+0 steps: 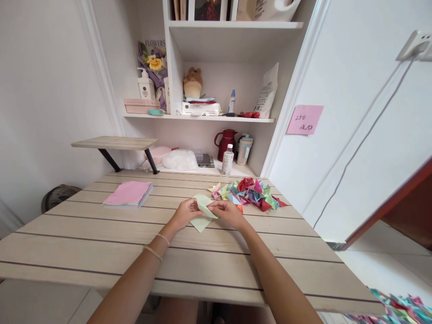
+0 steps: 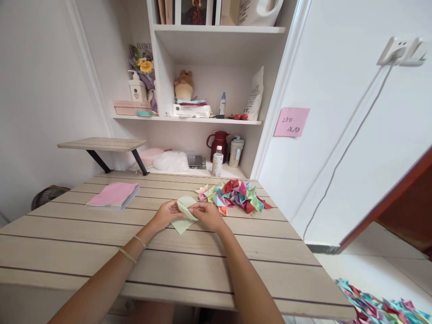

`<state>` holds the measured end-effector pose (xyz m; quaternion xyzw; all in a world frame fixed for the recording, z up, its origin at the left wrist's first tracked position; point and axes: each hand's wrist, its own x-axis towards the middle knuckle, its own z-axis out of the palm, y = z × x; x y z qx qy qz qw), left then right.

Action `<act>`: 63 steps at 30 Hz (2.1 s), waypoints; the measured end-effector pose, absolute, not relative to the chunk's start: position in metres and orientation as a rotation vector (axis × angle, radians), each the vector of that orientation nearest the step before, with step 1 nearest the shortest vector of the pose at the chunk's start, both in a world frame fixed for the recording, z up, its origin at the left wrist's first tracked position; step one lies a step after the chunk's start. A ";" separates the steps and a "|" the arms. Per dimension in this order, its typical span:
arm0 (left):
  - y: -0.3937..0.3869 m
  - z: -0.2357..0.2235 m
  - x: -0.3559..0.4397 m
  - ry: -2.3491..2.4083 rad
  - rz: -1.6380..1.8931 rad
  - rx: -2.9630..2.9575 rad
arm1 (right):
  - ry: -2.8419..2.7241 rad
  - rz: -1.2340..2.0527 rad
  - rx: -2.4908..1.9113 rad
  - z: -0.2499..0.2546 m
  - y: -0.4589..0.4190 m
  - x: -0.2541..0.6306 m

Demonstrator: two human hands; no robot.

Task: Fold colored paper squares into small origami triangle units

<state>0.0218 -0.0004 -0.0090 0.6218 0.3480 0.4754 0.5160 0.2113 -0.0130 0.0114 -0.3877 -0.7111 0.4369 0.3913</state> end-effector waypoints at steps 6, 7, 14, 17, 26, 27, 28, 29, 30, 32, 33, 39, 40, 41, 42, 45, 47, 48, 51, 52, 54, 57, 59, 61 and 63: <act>-0.001 -0.009 0.022 0.839 1.099 1.478 | -1.923 0.839 -1.033 0.014 -0.014 0.211; -0.001 -0.009 0.022 0.847 1.101 1.488 | -1.935 0.832 -1.020 0.015 -0.015 0.211; -0.004 -0.007 0.022 0.873 1.053 1.568 | -1.941 0.700 -1.067 0.016 -0.018 0.209; -0.006 -0.007 0.022 0.870 1.066 1.602 | -1.893 0.741 -1.081 0.015 -0.017 0.209; -0.005 -0.003 0.023 0.754 1.096 1.601 | -1.837 0.887 -1.057 0.015 -0.016 0.210; -0.006 -0.003 0.024 0.756 1.098 1.612 | -1.820 0.947 -1.039 0.014 -0.015 0.210; -0.007 -0.002 0.024 0.761 1.096 1.627 | -1.804 1.005 -1.019 0.014 -0.015 0.210; -0.007 -0.001 0.025 0.769 1.100 1.638 | -1.790 1.044 -1.003 0.013 -0.014 0.210; -0.008 0.000 0.025 0.783 1.117 1.640 | -1.780 1.053 -0.997 0.012 -0.014 0.210; -0.008 0.000 0.026 0.837 1.200 1.615 | -1.756 0.976 -1.026 0.011 -0.014 0.208; -0.008 0.000 0.026 0.877 1.257 1.596 | -1.742 0.908 -1.056 0.010 -0.014 0.207; -0.009 -0.003 0.027 0.999 1.222 1.699 | -1.766 0.606 -1.122 0.004 -0.019 0.198; -0.010 -0.003 0.027 0.978 1.200 1.712 | -1.784 0.566 -1.109 0.004 -0.020 0.197; -0.010 -0.003 0.028 0.953 1.189 1.716 | -1.809 0.530 -1.094 0.004 -0.021 0.196; -0.011 -0.004 0.029 0.929 1.185 1.713 | -1.841 0.495 -1.082 0.005 -0.022 0.196; -0.013 -0.005 0.032 0.893 1.186 1.685 | -1.955 0.379 -1.077 0.007 -0.025 0.195; -0.013 -0.006 0.034 0.906 1.197 1.669 | -2.007 0.300 -1.101 0.008 -0.026 0.195; -0.012 -0.007 0.034 0.917 1.206 1.664 | -2.021 0.267 -1.113 0.008 -0.026 0.194; -0.012 -0.008 0.035 0.946 1.226 1.662 | -2.045 0.200 -1.130 0.007 -0.027 0.193; -0.013 -0.008 0.035 0.954 1.230 1.667 | -2.048 0.179 -1.133 0.007 -0.027 0.193; -0.013 -0.007 0.036 0.965 1.231 1.681 | -2.048 0.142 -1.145 0.006 -0.027 0.192; -0.014 -0.007 0.037 0.975 1.228 1.679 | -2.037 0.111 -1.157 0.006 -0.027 0.191; -0.014 -0.007 0.037 0.963 1.226 1.667 | -2.034 0.108 -1.152 0.006 -0.027 0.191; -0.014 -0.008 0.038 0.945 1.221 1.650 | -2.036 0.112 -1.147 0.007 -0.027 0.190; -0.014 -0.008 0.038 0.937 1.225 1.626 | -2.041 0.122 -1.140 0.007 -0.028 0.190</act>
